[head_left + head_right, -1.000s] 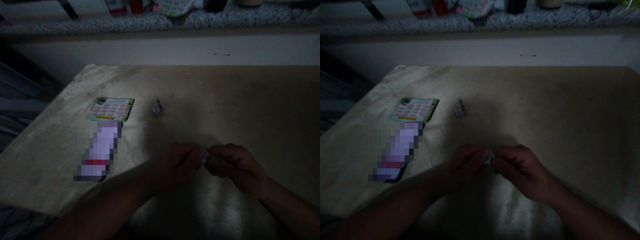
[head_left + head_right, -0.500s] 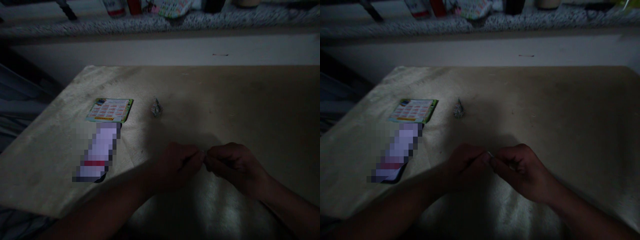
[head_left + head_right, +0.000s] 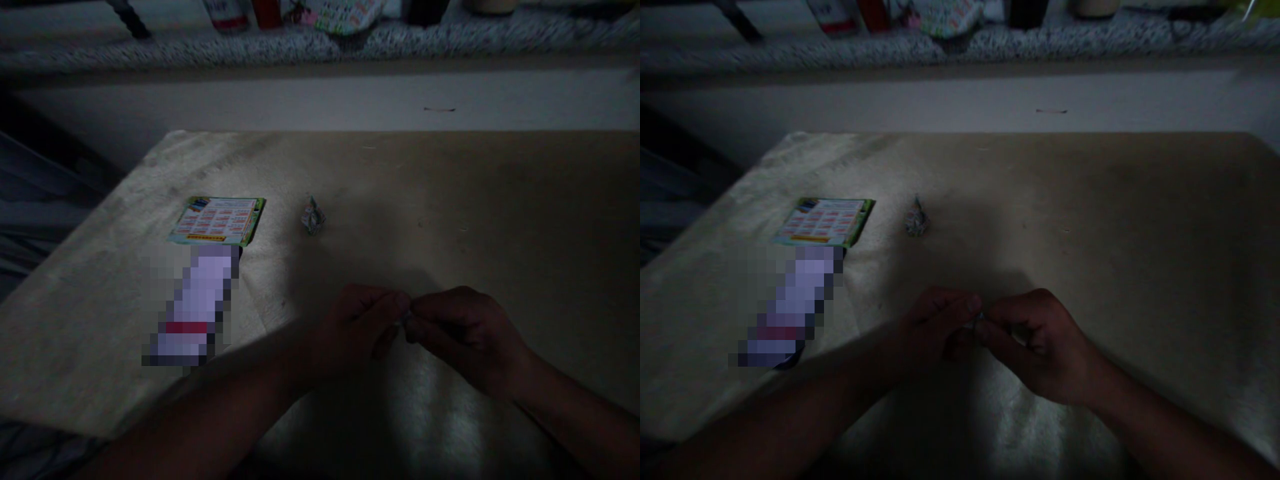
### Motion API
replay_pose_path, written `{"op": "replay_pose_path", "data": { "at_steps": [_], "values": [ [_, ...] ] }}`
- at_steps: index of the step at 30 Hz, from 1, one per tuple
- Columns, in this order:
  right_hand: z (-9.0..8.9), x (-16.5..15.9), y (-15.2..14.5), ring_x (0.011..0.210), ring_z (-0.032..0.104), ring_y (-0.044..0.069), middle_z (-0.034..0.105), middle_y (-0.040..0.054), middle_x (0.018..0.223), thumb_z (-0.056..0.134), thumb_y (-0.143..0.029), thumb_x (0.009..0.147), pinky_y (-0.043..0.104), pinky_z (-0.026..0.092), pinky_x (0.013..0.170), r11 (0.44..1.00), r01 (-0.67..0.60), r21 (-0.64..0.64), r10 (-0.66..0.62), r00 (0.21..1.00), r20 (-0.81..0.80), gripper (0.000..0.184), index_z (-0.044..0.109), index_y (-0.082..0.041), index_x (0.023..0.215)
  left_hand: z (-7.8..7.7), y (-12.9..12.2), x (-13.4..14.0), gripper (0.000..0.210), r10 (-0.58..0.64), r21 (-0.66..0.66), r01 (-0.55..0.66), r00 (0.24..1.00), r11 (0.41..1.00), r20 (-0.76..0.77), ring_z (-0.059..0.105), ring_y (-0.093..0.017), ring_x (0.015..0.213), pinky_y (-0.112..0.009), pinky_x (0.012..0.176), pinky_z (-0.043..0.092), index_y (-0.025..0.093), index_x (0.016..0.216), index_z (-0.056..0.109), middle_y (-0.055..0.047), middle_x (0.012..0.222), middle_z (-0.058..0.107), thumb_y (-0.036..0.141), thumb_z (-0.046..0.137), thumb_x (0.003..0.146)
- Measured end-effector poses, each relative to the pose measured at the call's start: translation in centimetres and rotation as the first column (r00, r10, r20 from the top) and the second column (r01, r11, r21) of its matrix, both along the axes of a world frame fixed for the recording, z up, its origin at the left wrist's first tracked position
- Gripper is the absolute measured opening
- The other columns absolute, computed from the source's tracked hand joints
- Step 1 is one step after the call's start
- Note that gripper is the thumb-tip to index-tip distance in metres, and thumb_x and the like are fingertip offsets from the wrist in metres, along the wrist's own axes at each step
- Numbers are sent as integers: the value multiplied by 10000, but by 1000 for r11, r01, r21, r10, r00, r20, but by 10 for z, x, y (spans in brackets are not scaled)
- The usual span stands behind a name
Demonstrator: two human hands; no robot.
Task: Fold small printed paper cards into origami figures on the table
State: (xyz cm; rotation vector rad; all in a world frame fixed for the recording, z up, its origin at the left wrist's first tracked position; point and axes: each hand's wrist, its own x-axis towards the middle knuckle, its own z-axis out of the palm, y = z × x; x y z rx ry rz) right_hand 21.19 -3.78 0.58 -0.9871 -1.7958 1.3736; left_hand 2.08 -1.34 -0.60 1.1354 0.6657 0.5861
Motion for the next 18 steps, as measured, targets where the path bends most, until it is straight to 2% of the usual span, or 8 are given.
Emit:
{"op": "replay_pose_path", "data": {
  "at_steps": [2,4,7,10,12,16,18],
  "values": [
    [-2,-1,-1,524,368,72,454,-54,588,597,-211,970,215,278,473,997,15,-75,-18,999,-41,255,627,-168,720,4,1,-1,462,21,148,-12,998,989,-58,317,-62,500,-206,469,255,145,664,536,58,551,377,432,464,1020],
    [-3,-1,-1,510,371,78,451,-48,567,582,-297,985,215,284,460,977,16,-214,-37,995,-97,313,613,-165,702,8,1,-3,446,33,309,-5,996,951,-86,337,-60,506,-198,489,283,133,677,572,56,552,392,369,441,1032],
    [-3,0,-1,479,425,85,511,-24,538,597,-406,971,220,320,454,906,-36,-421,-45,982,-181,373,621,-149,702,12,0,-4,433,40,477,36,988,878,-147,457,-74,523,-207,530,355,119,732,630,21,575,520,322,398,1036],
    [-2,2,1,410,451,86,522,-25,485,654,-443,928,219,337,422,810,-104,-578,-69,960,-270,376,630,-143,703,11,0,-4,449,63,556,86,968,827,-243,574,-113,574,-232,569,412,102,767,656,-43,650,647,343,382,1029],
    [-1,3,2,391,457,88,518,-28,460,674,-445,914,217,340,413,788,-115,-604,-83,953,-291,381,624,-145,684,10,-1,-3,459,57,570,112,961,814,-269,605,-124,588,-234,576,431,101,787,663,-62,676,682,358,370,1031],
    [0,3,0,404,459,75,536,-14,468,698,-424,904,201,317,416,827,-72,-557,-108,953,-284,403,606,-142,632,12,1,-3,464,53,577,134,954,806,-296,621,-127,581,-228,567,438,112,790,650,-64,671,693,360,348,1039],
    [-1,2,-1,389,456,75,531,-19,453,713,-415,892,201,314,407,813,-75,-577,-125,946,-299,392,611,-142,629,15,1,-4,434,54,603,169,941,779,-333,617,-126,577,-227,567,434,122,792,646,-55,666,689,338,358,1033]
  ]
}}
